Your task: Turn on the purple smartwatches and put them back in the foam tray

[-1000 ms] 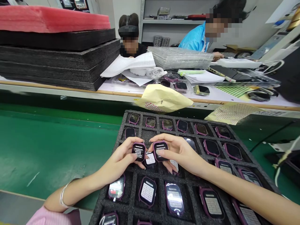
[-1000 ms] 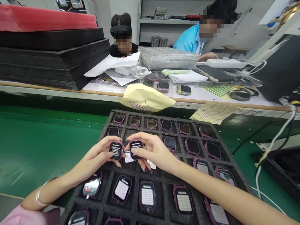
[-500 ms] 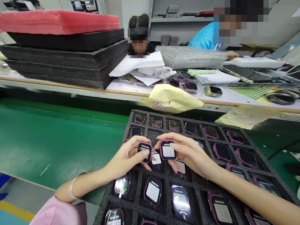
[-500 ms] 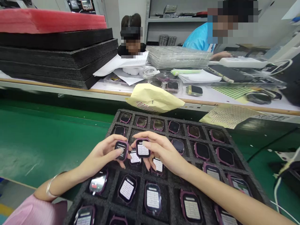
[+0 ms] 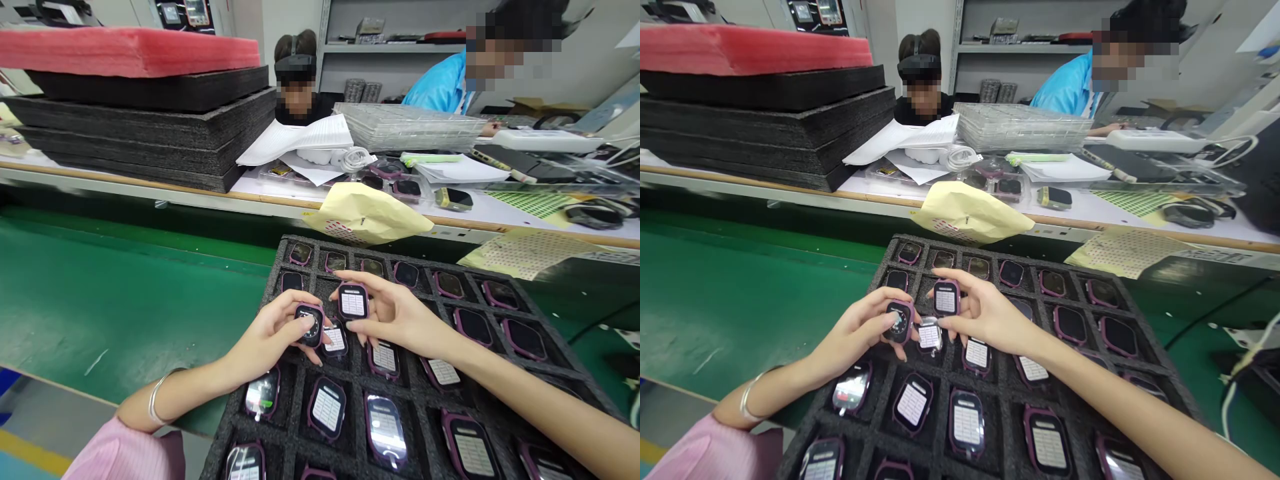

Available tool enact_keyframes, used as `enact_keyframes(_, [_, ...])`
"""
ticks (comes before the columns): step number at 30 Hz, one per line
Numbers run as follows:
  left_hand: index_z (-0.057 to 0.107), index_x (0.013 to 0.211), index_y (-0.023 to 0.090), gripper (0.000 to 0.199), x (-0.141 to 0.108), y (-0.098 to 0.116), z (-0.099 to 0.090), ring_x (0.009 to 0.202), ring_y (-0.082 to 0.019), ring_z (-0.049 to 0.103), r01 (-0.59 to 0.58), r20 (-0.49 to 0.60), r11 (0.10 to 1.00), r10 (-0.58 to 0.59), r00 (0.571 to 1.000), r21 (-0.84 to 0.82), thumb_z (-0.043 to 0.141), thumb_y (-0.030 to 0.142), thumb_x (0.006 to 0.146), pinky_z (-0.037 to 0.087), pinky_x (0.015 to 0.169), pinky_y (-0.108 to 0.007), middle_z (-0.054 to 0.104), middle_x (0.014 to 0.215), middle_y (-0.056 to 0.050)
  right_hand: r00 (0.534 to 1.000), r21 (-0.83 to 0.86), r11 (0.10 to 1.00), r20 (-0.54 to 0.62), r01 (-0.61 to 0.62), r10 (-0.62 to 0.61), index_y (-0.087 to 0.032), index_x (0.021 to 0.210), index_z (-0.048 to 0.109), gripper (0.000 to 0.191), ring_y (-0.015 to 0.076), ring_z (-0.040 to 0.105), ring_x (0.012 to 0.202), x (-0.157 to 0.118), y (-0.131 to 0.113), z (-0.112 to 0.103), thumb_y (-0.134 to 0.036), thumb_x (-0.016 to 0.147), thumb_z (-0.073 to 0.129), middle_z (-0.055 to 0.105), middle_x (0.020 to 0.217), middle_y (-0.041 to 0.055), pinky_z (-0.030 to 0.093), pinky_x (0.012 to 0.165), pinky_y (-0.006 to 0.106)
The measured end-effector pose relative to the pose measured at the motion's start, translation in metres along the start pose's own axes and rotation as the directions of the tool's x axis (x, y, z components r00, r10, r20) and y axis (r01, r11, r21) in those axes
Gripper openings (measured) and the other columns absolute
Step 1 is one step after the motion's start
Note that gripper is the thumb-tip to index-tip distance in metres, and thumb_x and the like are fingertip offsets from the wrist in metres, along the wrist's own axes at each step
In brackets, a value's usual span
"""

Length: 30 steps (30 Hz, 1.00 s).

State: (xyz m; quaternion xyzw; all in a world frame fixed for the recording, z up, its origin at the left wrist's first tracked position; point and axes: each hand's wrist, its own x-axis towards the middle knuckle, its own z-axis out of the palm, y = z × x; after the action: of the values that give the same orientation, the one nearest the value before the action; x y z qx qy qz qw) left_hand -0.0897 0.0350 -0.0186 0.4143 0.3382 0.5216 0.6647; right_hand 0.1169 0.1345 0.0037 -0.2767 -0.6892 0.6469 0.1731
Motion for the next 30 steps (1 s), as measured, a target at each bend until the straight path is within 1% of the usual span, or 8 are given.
enact_keyframes(3, [0.05, 0.113, 0.02, 0.036, -0.002, -0.001, 0.001, 0.089, -0.018, 0.062, -0.035, -0.009, 0.999, 0.035, 0.999, 0.007, 0.066, 0.016, 0.082, 0.058, 0.069, -0.028, 0.059, 0.1, -0.006, 0.998, -0.327, 0.944, -0.044, 0.037, -0.054, -0.015, 0.133, 0.041, 0.06, 0.0166, 0.063, 0.059, 0.016, 0.004, -0.01, -0.031, 0.083, 0.07, 0.062, 0.08, 0.0025, 0.052, 0.05, 0.026])
enact_keyframes(5, [0.049, 0.115, 0.022, 0.046, -0.003, -0.001, 0.001, 0.091, -0.018, 0.061, -0.052, -0.014, 0.998, 0.052, 0.999, 0.026, 0.071, 0.01, 0.076, 0.057, 0.071, -0.027, 0.058, 0.102, -0.006, 0.983, -0.576, 0.81, -0.053, 0.111, -0.173, -0.014, 0.125, 0.05, 0.054, 0.0193, 0.062, 0.064, 0.027, 0.005, -0.014, -0.037, 0.082, 0.071, 0.062, 0.078, 0.0032, 0.053, 0.056, 0.03])
enact_keyframes(9, [0.049, 0.115, 0.021, 0.043, -0.007, 0.001, 0.002, 0.09, -0.019, 0.06, -0.058, -0.047, 0.995, 0.062, 0.997, 0.085, 0.069, 0.013, 0.077, 0.057, 0.069, -0.027, 0.058, 0.103, -0.007, 0.959, -0.759, 0.621, 0.014, 0.194, -0.283, -0.016, 0.12, 0.061, 0.05, 0.028, 0.058, 0.1, 0.036, 0.001, -0.02, -0.041, 0.079, 0.074, 0.058, 0.112, 0.0113, 0.046, 0.091, 0.043])
enact_keyframes(12, [0.049, 0.115, 0.02, 0.041, -0.009, 0.001, 0.003, 0.09, -0.019, 0.059, -0.058, -0.069, 0.992, 0.067, 0.995, 0.116, 0.068, 0.015, 0.079, 0.056, 0.068, -0.027, 0.058, 0.102, -0.007, 0.965, -0.813, 0.546, 0.067, 0.201, -0.255, -0.017, 0.131, 0.056, 0.054, 0.0298, 0.052, 0.111, 0.025, -0.008, -0.027, -0.04, 0.083, 0.069, 0.053, 0.121, 0.0128, 0.041, 0.098, 0.045])
enact_keyframes(15, [0.048, 0.115, 0.02, 0.04, -0.008, -0.001, 0.003, 0.09, -0.018, 0.059, -0.046, -0.051, 0.991, 0.053, 0.997, 0.124, 0.067, 0.015, 0.08, 0.056, 0.068, -0.026, 0.057, 0.102, -0.007, 0.984, -0.798, 0.581, 0.085, 0.161, -0.157, -0.017, 0.131, 0.057, 0.05, 0.0275, 0.057, 0.103, 0.007, -0.016, -0.037, -0.045, 0.089, 0.061, 0.058, 0.115, 0.0119, 0.047, 0.088, 0.04])
enact_keyframes(19, [0.048, 0.116, 0.02, 0.04, -0.007, -0.004, 0.003, 0.091, -0.018, 0.058, -0.032, -0.021, 0.991, 0.035, 0.999, 0.13, 0.066, 0.015, 0.081, 0.055, 0.069, -0.026, 0.056, 0.104, -0.007, 0.988, -0.765, 0.643, -0.072, 0.032, -0.135, -0.015, 0.116, 0.064, 0.035, 0.0217, 0.063, 0.082, -0.014, -0.016, -0.045, -0.038, 0.098, 0.046, 0.067, 0.1, 0.0088, 0.049, 0.072, 0.032])
enact_keyframes(24, [0.046, 0.117, 0.021, 0.04, -0.005, -0.001, 0.004, 0.091, -0.018, 0.056, 0.004, -0.024, 0.978, 0.001, 1.0, 0.206, 0.065, 0.018, 0.082, 0.054, 0.068, -0.026, 0.055, 0.105, -0.006, 0.964, -0.844, 0.526, -0.215, -0.104, -0.154, -0.014, 0.09, 0.068, 0.015, 0.0265, 0.062, 0.076, -0.019, 0.0, -0.032, -0.028, 0.085, 0.066, 0.067, 0.08, 0.0095, 0.045, 0.07, 0.034])
enact_keyframes(30, [0.049, 0.113, 0.023, 0.035, 0.003, 0.008, 0.009, 0.087, -0.016, 0.054, 0.021, 0.019, 0.945, -0.029, 0.999, 0.328, 0.063, 0.016, 0.081, 0.048, 0.066, -0.023, 0.055, 0.104, -0.003, 0.914, -0.76, 0.629, -0.357, -0.164, -0.193, -0.013, 0.096, 0.065, 0.027, 0.0199, 0.057, 0.06, -0.013, 0.018, -0.016, -0.034, 0.08, 0.072, 0.058, 0.067, 0.0017, 0.042, 0.055, 0.028])
